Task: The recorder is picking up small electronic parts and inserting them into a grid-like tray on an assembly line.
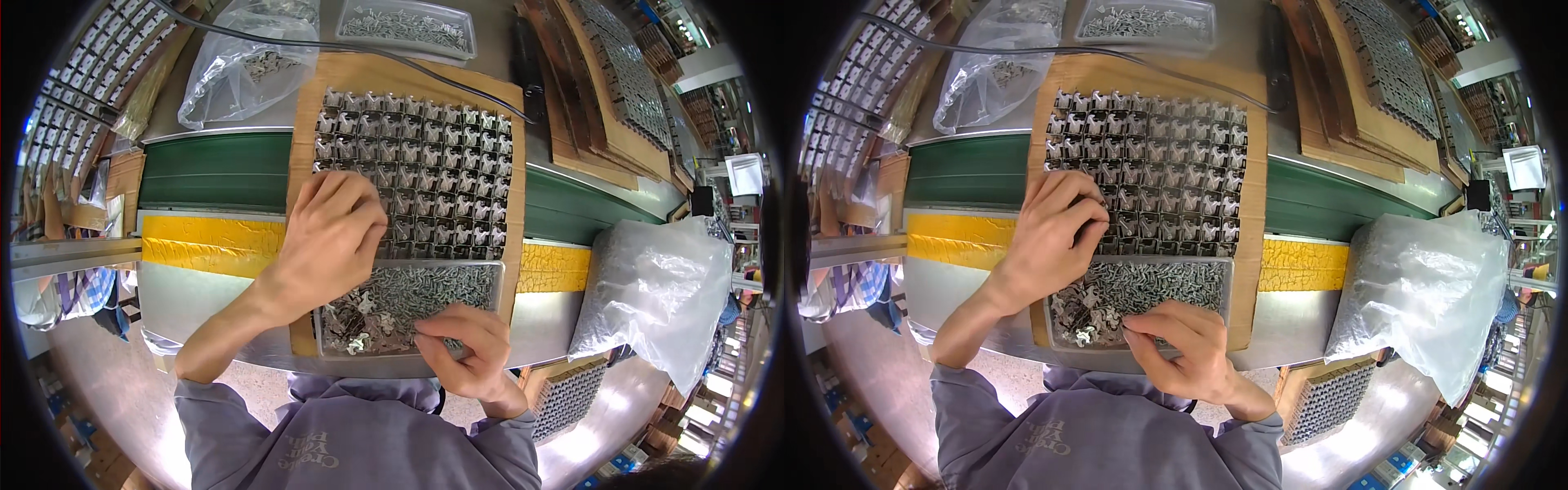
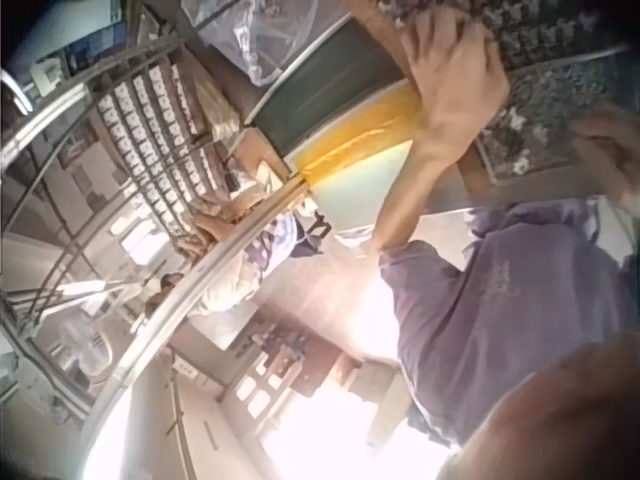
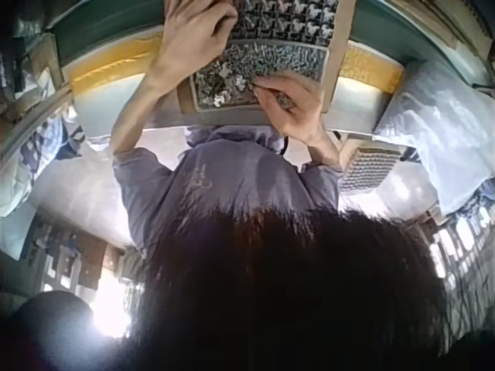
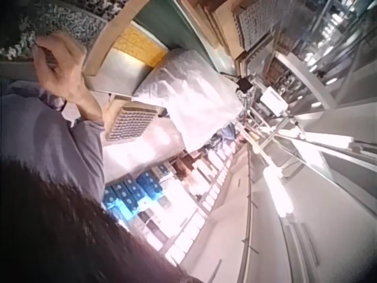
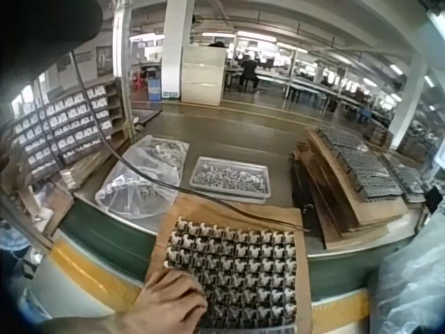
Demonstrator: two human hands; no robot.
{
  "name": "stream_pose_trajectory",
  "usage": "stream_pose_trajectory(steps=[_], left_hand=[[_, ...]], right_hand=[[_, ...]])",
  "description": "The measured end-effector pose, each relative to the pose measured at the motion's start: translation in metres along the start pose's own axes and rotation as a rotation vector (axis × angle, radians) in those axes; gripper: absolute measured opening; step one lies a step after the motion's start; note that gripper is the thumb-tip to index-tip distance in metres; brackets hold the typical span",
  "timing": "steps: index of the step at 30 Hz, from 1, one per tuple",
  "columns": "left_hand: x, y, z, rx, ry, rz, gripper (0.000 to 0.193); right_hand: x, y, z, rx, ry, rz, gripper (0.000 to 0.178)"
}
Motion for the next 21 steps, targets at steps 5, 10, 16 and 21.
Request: stream_pose_trajectory(steps=[5,10,16,21], left_hand=[[0.0,0.0,0.005,-0.016,-0.054,-0.024,0.012],[-0.001,0.001,0.003,-0.009,0.019,-0.047,0.013],[-0.003,0.005,0.008,-0.008,-0.029,-0.042,0.017],[0.009,0.012,-0.006,0.086,-0.071,0.034,0.01]], right_hand=[[0.002,0.003,-0.003,0.004,-0.022,-0.001,0.02],[0.002,0.009,-0.005,0.018,-0.029,0.026,0.02],[-0.001,0.029,-0.005,0.063,-0.073,-0.033,0.018],[-0.018,0.088,0.004,-0.056,-0.136,-0.289,0.013]])
Point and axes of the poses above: each hand's wrist, its own y-axis away from the middle knuckle, its own z-axis out of the palm, x = y × z, the point moved 9 cm from there along -y, towards the middle knuckle, and after that the axes turned 6 degrees about z, right-handed, at the moved point
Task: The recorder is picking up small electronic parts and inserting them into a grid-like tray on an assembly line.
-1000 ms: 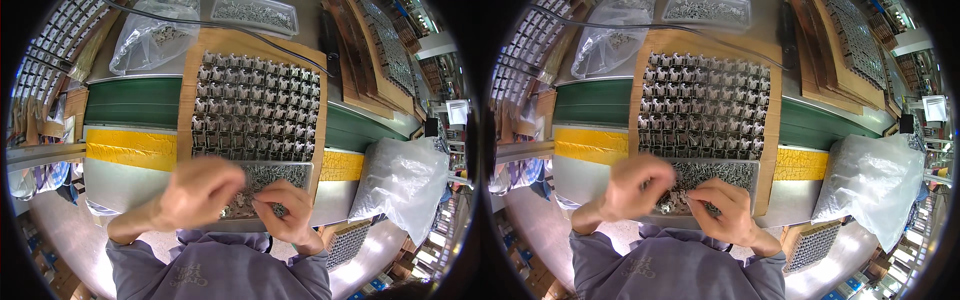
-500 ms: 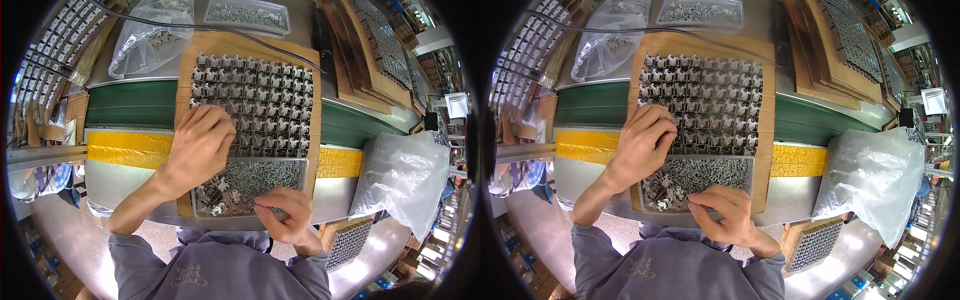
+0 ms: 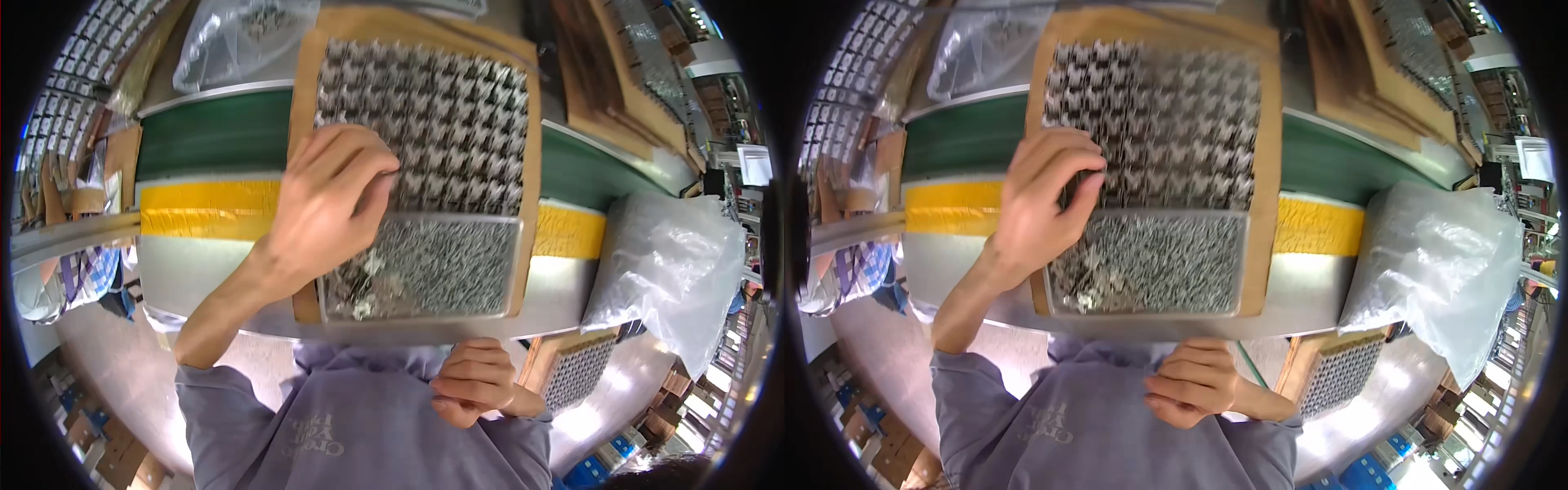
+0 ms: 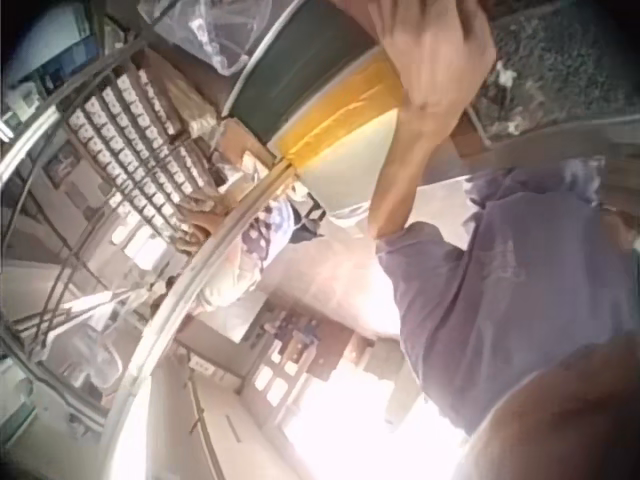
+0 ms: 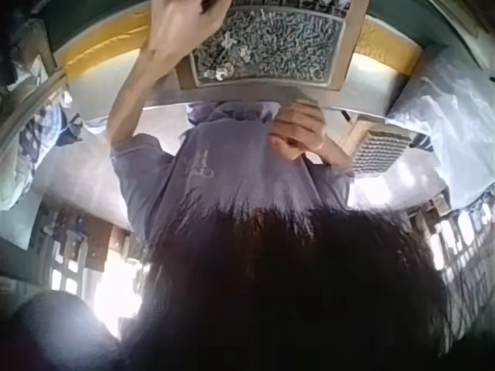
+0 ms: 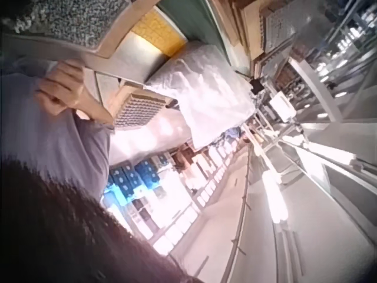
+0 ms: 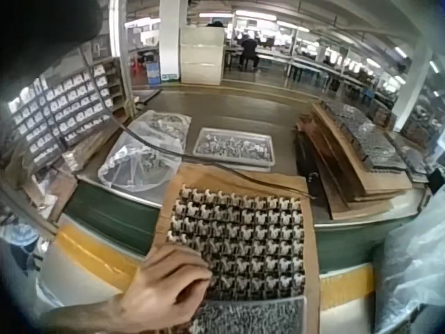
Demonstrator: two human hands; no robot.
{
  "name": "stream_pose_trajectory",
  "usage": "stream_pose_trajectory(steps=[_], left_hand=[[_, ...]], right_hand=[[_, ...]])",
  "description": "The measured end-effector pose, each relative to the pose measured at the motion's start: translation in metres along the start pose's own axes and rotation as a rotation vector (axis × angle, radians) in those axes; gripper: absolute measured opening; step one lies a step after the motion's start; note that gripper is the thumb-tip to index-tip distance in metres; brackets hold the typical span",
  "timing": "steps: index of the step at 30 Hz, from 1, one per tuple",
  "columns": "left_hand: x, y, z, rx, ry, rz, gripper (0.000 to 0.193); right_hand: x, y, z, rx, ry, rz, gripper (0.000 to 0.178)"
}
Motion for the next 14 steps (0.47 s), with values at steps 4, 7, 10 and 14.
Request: stream_pose_trajectory(steps=[4,7,10,14], left_hand=[[0.06,0.083,-0.082,0.242,0.062,0.198,0.02],[0.064,0.189,-0.081,-0.082,0.136,0.057,0.02],[0.038,0.343,-0.045,-0.362,0.089,-0.363,0.014],[0.032,0.534,0.013,-0.811,0.197,-1.004,0.028]], right_hand=[[0.06,0.14,-0.005,-0.187,0.236,0.56,0.011],[0.105,0.31,-0.022,-0.185,0.356,1.328,0.017],[0.099,0.403,0.016,-0.539,0.462,1.37,0.025],[0.117,0.61,0.079,-0.324,-0.139,1.758,0.067]])
Point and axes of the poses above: each hand's wrist, its own y-axis away from the middle knuckle, its own z-axis out of the palm, x = y × z, the point moved 9 cm from there along -y, towards the middle knuckle, and after that the axes turned 6 degrees about z, right-handed, at the moved point
